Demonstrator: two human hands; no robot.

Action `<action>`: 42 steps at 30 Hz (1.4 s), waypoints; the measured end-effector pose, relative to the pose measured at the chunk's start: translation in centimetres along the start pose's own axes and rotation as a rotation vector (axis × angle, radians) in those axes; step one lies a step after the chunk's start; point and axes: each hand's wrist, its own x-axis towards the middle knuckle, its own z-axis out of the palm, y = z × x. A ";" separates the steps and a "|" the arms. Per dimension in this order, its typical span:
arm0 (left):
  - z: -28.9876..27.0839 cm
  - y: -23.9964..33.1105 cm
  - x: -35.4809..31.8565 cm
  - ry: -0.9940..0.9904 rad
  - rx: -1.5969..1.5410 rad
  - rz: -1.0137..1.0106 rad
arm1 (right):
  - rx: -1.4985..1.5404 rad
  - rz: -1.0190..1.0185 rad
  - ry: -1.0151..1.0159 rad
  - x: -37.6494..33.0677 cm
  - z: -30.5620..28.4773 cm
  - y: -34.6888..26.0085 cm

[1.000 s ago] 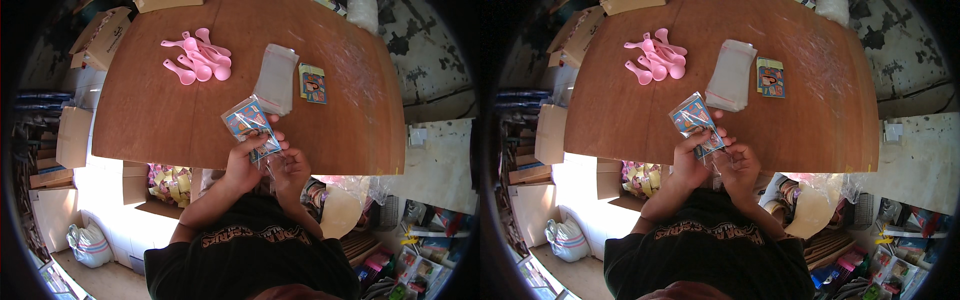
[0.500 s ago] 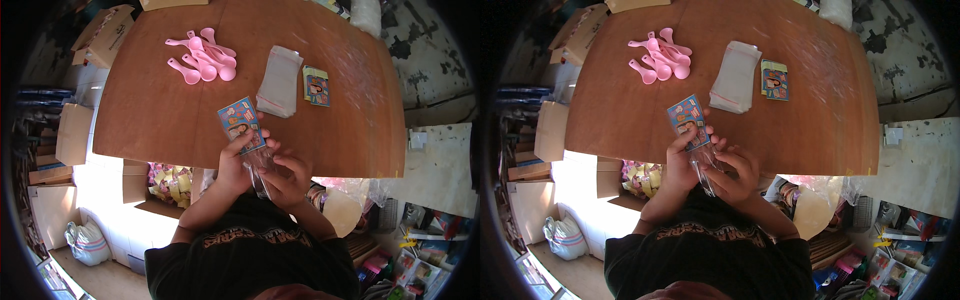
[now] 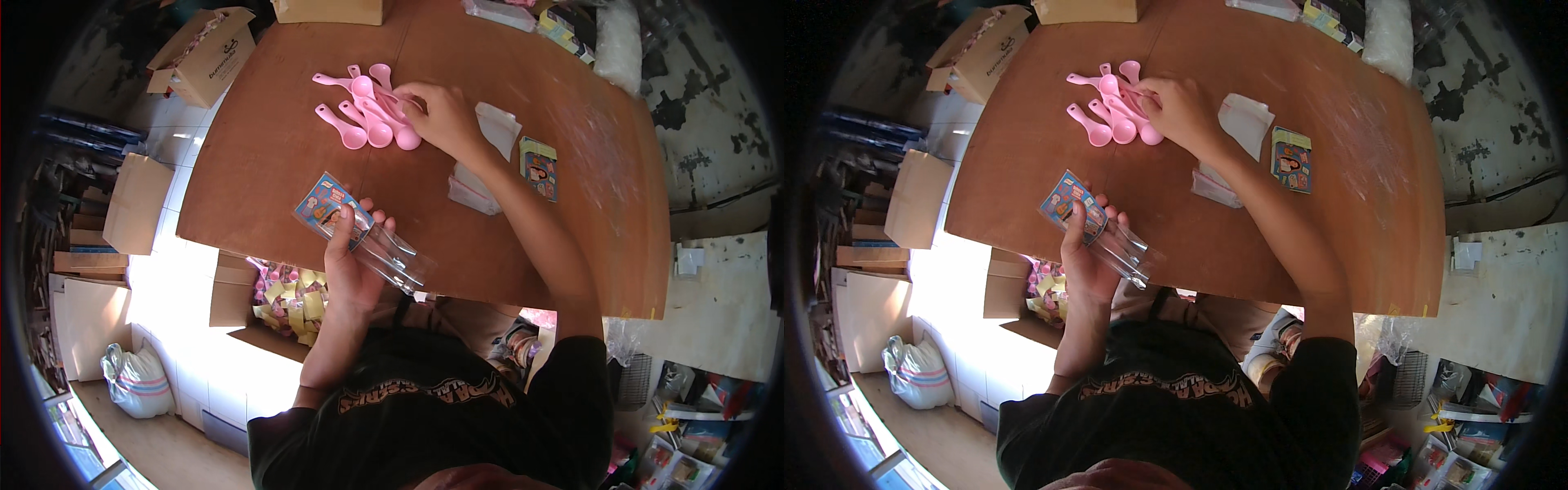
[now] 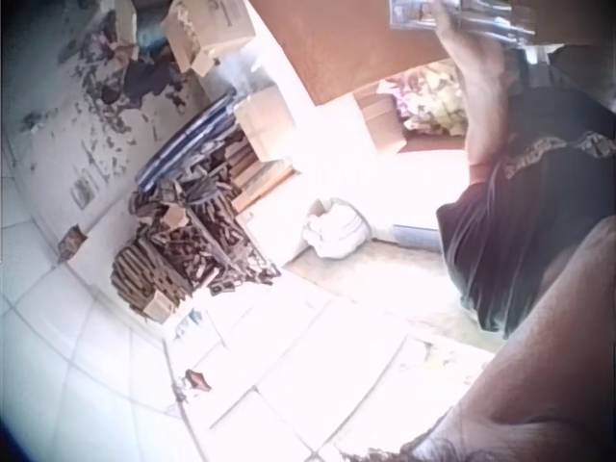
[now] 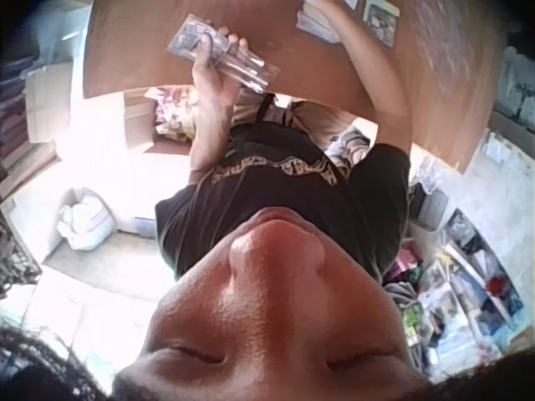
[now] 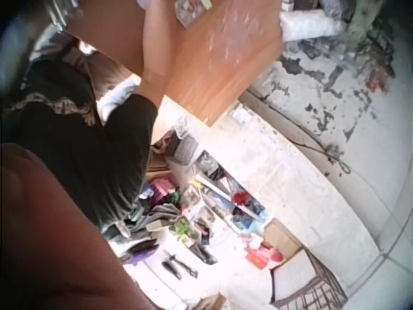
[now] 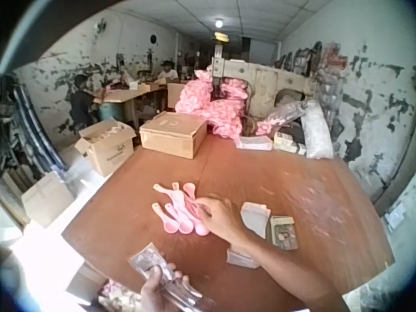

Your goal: The person repeatedly picks up pink plastic spoons and small printed cards, places them into clear plastic bags, and seals the bags. The person handles the items one at a time and stacks the sealed packages on the table.

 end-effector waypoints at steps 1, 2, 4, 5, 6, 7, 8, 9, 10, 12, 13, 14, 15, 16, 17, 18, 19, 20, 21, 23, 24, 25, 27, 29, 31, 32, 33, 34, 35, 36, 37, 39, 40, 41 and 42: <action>-0.1 0.0 0.0 -0.003 0.002 0.009 | 0.005 -0.009 0.001 1.5 0.8 0.3; -0.1 0.0 0.0 0.009 0.005 0.008 | -0.052 0.039 0.001 2.8 1.6 0.5; -0.2 0.3 -0.2 0.030 0.012 0.022 | -0.093 0.079 -0.006 5.1 2.9 0.4; -0.2 0.3 -0.2 0.045 0.015 0.023 | -0.134 0.146 -0.155 6.1 2.9 0.3; -0.2 0.4 -0.2 0.059 0.018 0.020 | -0.177 0.215 -0.305 6.8 3.2 0.3; -0.2 0.4 -0.2 0.060 0.021 0.022 | -0.173 0.214 -0.305 7.3 3.6 0.3; -0.3 0.4 -0.2 0.051 0.024 0.028 | -0.187 0.279 -0.288 7.7 4.0 0.3; -0.3 0.4 -0.2 0.043 0.026 0.035 | -0.201 0.343 -0.272 7.8 4.4 0.3; -0.3 0.5 -0.2 0.045 0.025 0.035 | -0.201 0.343 -0.274 7.7 4.6 0.4; -0.2 0.5 -0.2 0.070 0.029 0.032 | -0.091 0.384 0.071 7.5 4.9 0.8; -0.2 0.4 -0.1 0.068 0.026 0.029 | -0.095 0.384 0.072 7.4 4.8 1.3; -0.2 0.2 0.0 0.063 0.024 0.025 | 0.062 0.315 0.256 7.4 4.4 2.0; -0.3 0.2 0.1 0.060 0.020 0.022 | 0.221 0.240 0.436 7.3 3.8 2.0; -0.2 0.2 0.1 0.060 0.017 0.018 | 0.466 0.270 0.388 7.1 3.1 2.1; -0.1 0.2 0.1 0.068 0.026 0.019 | 0.833 0.396 0.370 6.4 2.2 2.2; 0.2 0.1 0.1 0.076 0.034 0.017 | 0.934 0.549 0.384 5.9 1.0 2.0; 0.4 0.1 0.1 0.076 0.030 0.012 | 1.034 0.703 0.394 5.3 0.0 2.3; 0.7 0.1 0.3 0.095 0.014 -0.015 | 1.029 0.706 0.395 4.3 -0.9 2.5; 0.9 -0.1 0.6 0.112 -0.001 -0.047 | 1.039 0.879 0.373 3.1 -1.7 2.8; 1.1 -0.2 1.3 0.098 -0.039 -0.062 | 1.045 1.057 0.344 0.7 -3.2 3.4; 1.3 -0.2 1.7 0.082 -0.081 -0.087 | 1.060 1.094 0.229 -0.6 -4.1 3.9; 1.4 -0.2 2.0 0.072 -0.122 -0.104 | 1.077 1.132 0.105 -1.8 -4.8 3.9; 1.4 -0.1 2.8 0.044 -0.154 -0.114 | 1.121 1.058 0.011 -5.0 -6.4 3.2; 1.9 0.1 3.5 0.063 -0.152 -0.046 | 1.164 0.978 -0.080 -7.9 -7.3 0.8; 2.3 0.2 3.9 0.072 -0.150 -0.023 | 1.180 0.995 -0.230 -9.6 -9.0 -3.1; 2.6 0.2 4.1 0.087 -0.132 0.026 | 1.182 0.996 -0.232 -10.4 -9.8 -4.4; 2.8 0.1 4.2 0.099 -0.114 0.069 | 1.112 1.012 -0.338 -11.1 -10.7 -5.5; 2.8 0.0 4.3 0.101 -0.111 0.069 | 1.043 1.025 -0.448 -11.7 -11.2 -6.2; 2.7 -0.2 4.4 0.083 -0.096 0.102 | 1.047 1.025 -0.447 -12.2 -11.4 -6.5; 2.7 -0.5 4.4 0.062 -0.083 0.127 | 1.046 1.012 -0.515 -12.7 -11.8 -6.8; 2.8 -0.7 4.4 0.060 -0.081 0.120 | 1.045 0.997 -0.584 -13.1 -12.0 -6.9; 3.0 -1.3 4.3 0.046 -0.038 0.132 | 1.010 0.985 -0.580 -13.5 -11.8 -7.2; 3.1 -1.6 4.3 0.044 -0.037 0.127 | 1.034 0.985 -0.593 -13.6 -11.7 -7.2; 3.3 -1.9 4.1 0.031 -0.022 0.127 | 1.058 0.985 -0.608 -13.7 -11.6 -7.3; 3.4 -2.1 4.0 0.019 -0.006 0.131 | 1.086 0.986 -0.606 -13.7 -11.5 -7.3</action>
